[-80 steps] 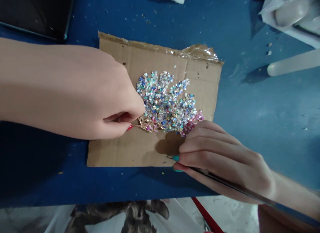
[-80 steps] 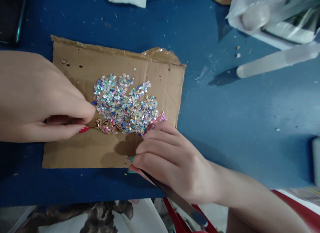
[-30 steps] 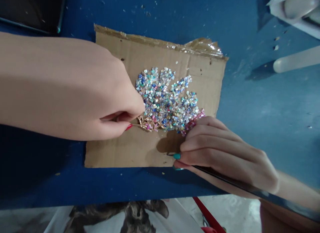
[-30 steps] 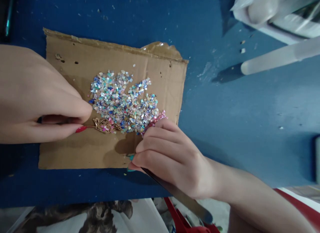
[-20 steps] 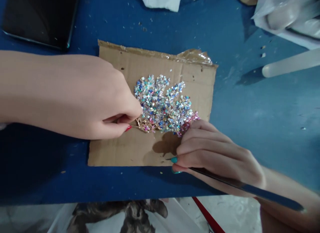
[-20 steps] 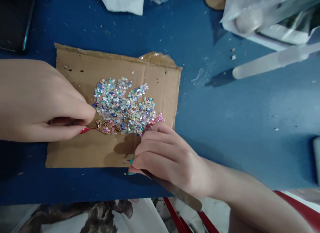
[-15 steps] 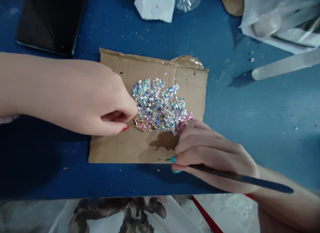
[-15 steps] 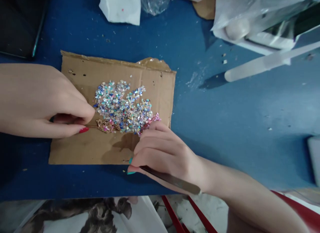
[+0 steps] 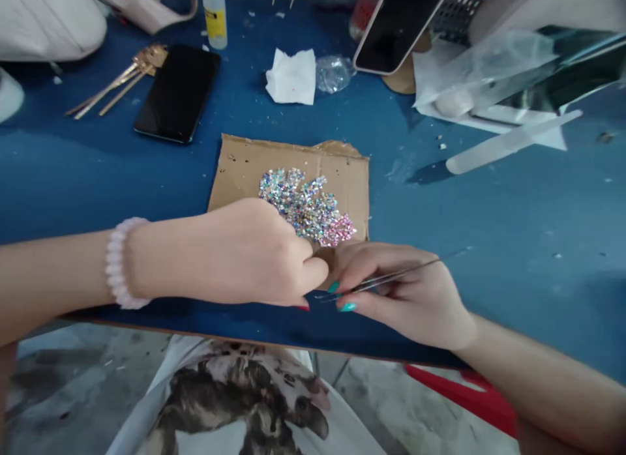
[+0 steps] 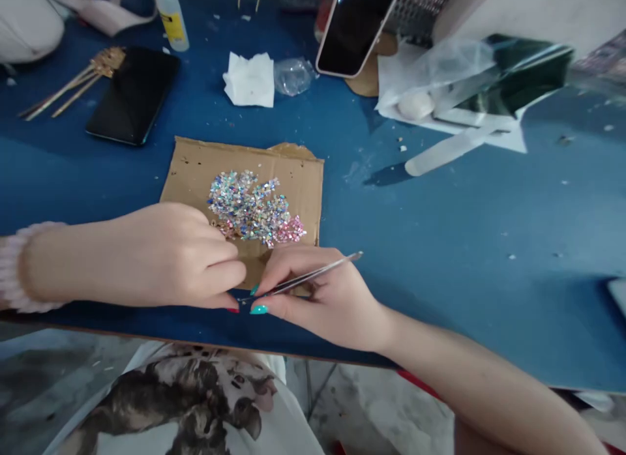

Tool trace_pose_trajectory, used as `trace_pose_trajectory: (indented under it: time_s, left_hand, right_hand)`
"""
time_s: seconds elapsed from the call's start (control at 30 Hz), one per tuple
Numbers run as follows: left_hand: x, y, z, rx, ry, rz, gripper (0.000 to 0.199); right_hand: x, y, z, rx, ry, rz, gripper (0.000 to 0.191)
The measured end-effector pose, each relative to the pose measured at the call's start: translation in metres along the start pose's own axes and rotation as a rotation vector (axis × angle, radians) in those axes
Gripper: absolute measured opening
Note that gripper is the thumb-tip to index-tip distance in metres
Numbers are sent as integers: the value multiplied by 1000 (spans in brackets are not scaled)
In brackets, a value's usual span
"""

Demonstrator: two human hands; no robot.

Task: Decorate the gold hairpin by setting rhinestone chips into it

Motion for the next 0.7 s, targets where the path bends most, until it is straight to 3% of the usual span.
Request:
trace_pose_trajectory:
  time_s: [0.27,0.7]
  left_hand:
    - [-12,23,0,-11,208,-212,34]
    - [4,33,13,180,143,-148,23]
  right_hand:
    - [8,13,2,128,46,-191,12]
    - [-6,17,-2,45,42,-132,21]
Point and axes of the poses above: each hand's wrist, its own z-axis away from the middle knuckle, its own x-axis out of the palm, y = z × x, the point moved 7 cm from there along -z, towards the middle knuckle
